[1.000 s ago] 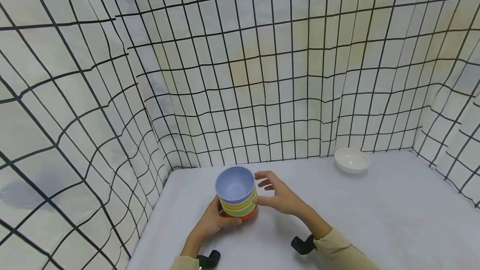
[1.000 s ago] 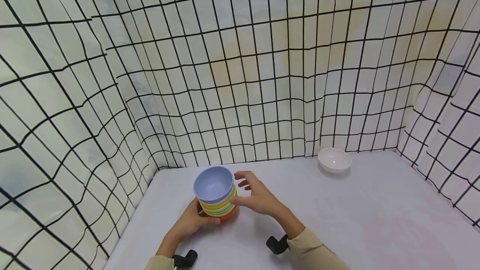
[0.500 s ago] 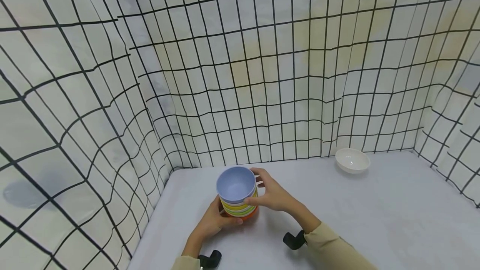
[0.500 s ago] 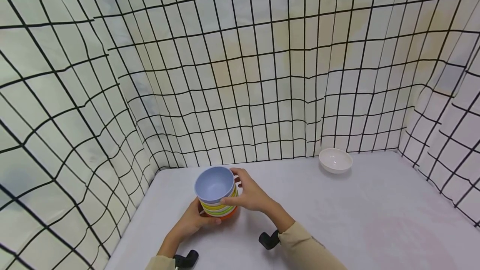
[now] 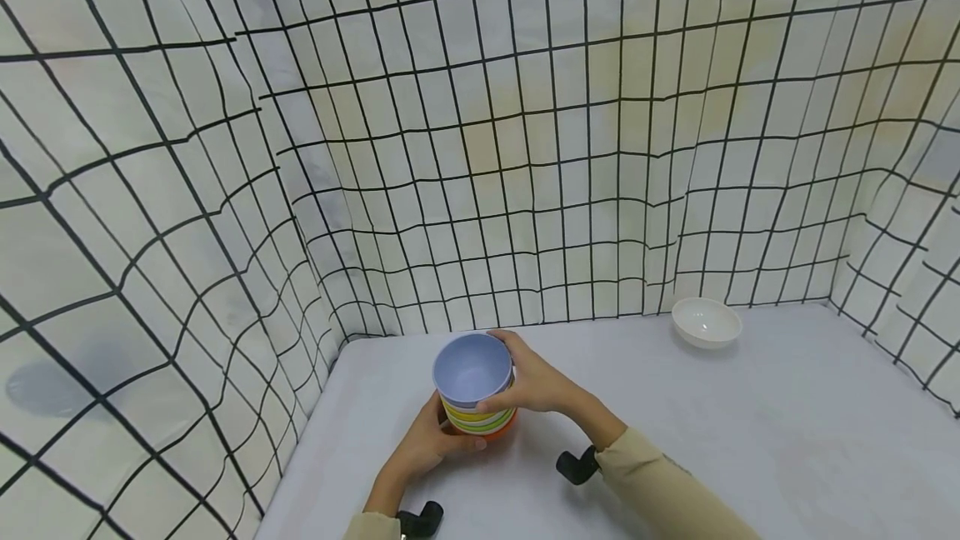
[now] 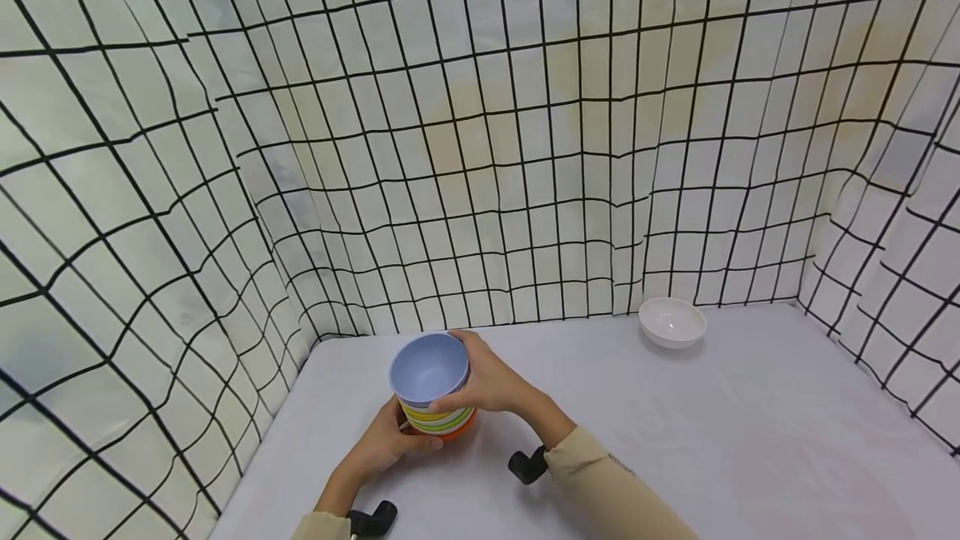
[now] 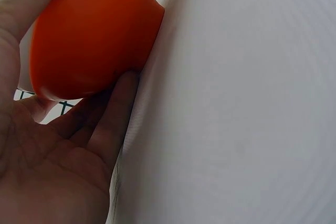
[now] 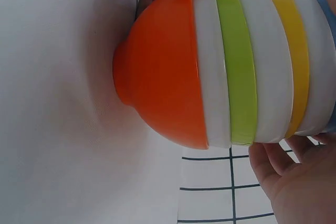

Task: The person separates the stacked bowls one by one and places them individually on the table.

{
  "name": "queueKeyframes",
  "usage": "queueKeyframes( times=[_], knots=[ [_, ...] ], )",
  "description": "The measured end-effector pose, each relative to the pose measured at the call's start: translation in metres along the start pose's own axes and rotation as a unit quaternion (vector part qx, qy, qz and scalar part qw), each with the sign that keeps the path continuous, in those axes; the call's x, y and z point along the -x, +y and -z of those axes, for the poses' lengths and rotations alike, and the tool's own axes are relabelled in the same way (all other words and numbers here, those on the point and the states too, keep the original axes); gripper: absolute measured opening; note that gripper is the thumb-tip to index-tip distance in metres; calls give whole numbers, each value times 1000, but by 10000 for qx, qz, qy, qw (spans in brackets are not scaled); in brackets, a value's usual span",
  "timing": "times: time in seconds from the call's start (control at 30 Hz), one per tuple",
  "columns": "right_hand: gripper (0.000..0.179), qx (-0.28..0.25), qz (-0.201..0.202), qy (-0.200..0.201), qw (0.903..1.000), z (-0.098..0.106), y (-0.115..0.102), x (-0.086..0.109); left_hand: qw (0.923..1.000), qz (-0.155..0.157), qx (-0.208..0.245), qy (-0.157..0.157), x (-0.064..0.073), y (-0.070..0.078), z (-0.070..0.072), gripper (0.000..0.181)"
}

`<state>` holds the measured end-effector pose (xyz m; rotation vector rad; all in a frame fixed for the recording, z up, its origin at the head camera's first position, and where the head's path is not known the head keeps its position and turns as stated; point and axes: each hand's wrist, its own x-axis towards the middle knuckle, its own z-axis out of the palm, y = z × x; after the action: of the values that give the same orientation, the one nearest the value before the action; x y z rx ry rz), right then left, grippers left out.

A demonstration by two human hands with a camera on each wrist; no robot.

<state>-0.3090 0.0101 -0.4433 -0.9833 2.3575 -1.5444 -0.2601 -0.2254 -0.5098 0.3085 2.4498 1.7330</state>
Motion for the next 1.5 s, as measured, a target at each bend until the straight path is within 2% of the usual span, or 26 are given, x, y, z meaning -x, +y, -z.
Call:
queueKeyframes(
  times=[0.3, 0.7, 0.87, 1.17, 1.5],
  knots=[
    [114, -213, -15, -68, 9997, -4, 3, -5, 10000, 13, 26, 13, 2, 2, 0, 100],
    [112, -225, 25, 7, 9997, -7, 2, -3, 9999, -41, -114, -49, 0, -3, 1, 103],
    [109, -105, -4, 138, 9998, -8, 3, -3, 9998, -141, -170, -30, -1, -1, 1, 102],
    [108, -199, 55, 336, 9992, -7, -1, -2, 10000, -80, -55, -12, -1, -2, 0, 103],
    [111, -240, 171, 626, 9976, 3, -13, 3, 9999, -77, -101, -21, -2, -6, 1, 100]
  ],
)
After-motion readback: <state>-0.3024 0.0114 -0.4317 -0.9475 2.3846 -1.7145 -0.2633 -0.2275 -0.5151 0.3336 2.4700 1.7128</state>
